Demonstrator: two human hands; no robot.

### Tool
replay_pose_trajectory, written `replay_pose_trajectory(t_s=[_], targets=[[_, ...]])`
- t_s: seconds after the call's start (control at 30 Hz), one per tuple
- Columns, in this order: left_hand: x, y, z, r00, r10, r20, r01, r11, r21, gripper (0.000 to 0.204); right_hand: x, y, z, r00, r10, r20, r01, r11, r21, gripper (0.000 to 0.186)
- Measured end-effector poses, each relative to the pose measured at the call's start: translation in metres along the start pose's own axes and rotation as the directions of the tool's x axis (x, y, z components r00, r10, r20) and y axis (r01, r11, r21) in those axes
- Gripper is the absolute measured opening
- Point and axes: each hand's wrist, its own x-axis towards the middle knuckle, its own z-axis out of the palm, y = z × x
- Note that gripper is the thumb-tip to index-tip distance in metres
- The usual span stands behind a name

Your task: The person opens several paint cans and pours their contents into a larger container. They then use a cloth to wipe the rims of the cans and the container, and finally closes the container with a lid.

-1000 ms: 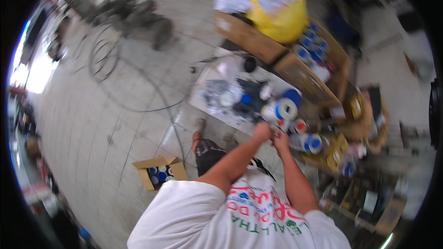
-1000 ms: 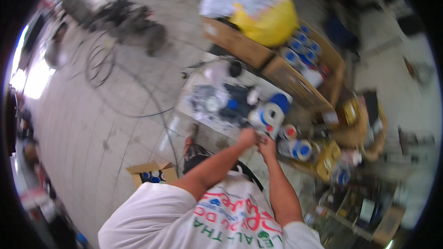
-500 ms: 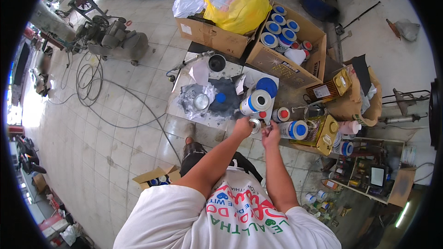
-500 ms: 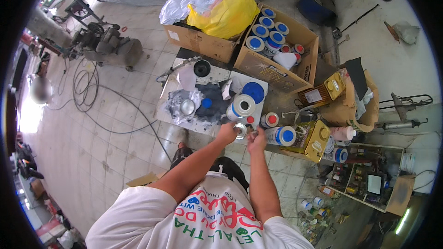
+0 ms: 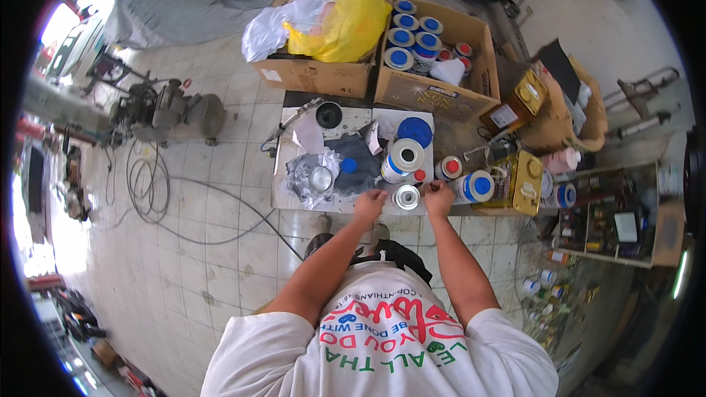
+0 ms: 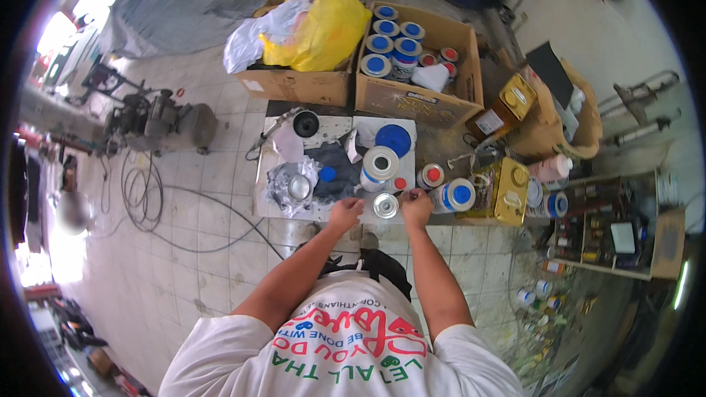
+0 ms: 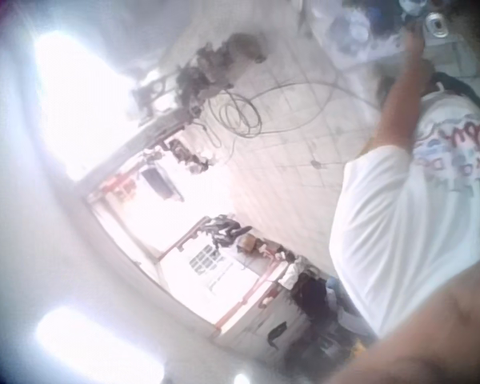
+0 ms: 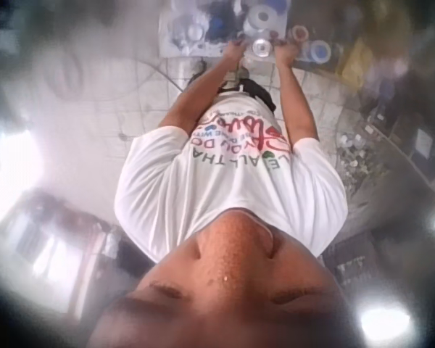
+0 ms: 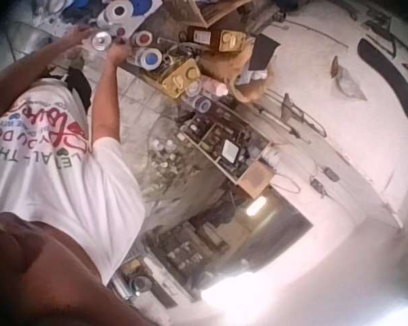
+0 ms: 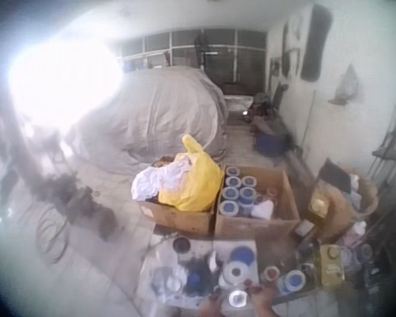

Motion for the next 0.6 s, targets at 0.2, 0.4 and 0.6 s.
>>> replay_pose_trajectory(t_s=[0.2, 0.4, 0.6], targets=[[-0.005, 0.006, -0.077, 0.989, 0.128, 0.071, -0.139, 0.970, 0.198, 0.043, -0.036, 0.020, 0.005, 0.992, -0.090, -0.091, 0.100, 0.988, 0.114, 0.054], [0.013, 0.087, -0.079, 0.862, 0.457, 0.221, -0.506, 0.806, 0.306, 0.097, -0.090, 0.009, 0.037, 0.981, -0.191, -0.031, 0.193, 0.973, 0.127, 0.087], [0.029, 0.149, -0.040, 0.765, 0.575, 0.290, -0.644, 0.679, 0.352, 0.119, -0.091, -0.011, 0.051, 0.993, 0.012, -0.116, 0.014, 0.975, 0.220, 0.086]])
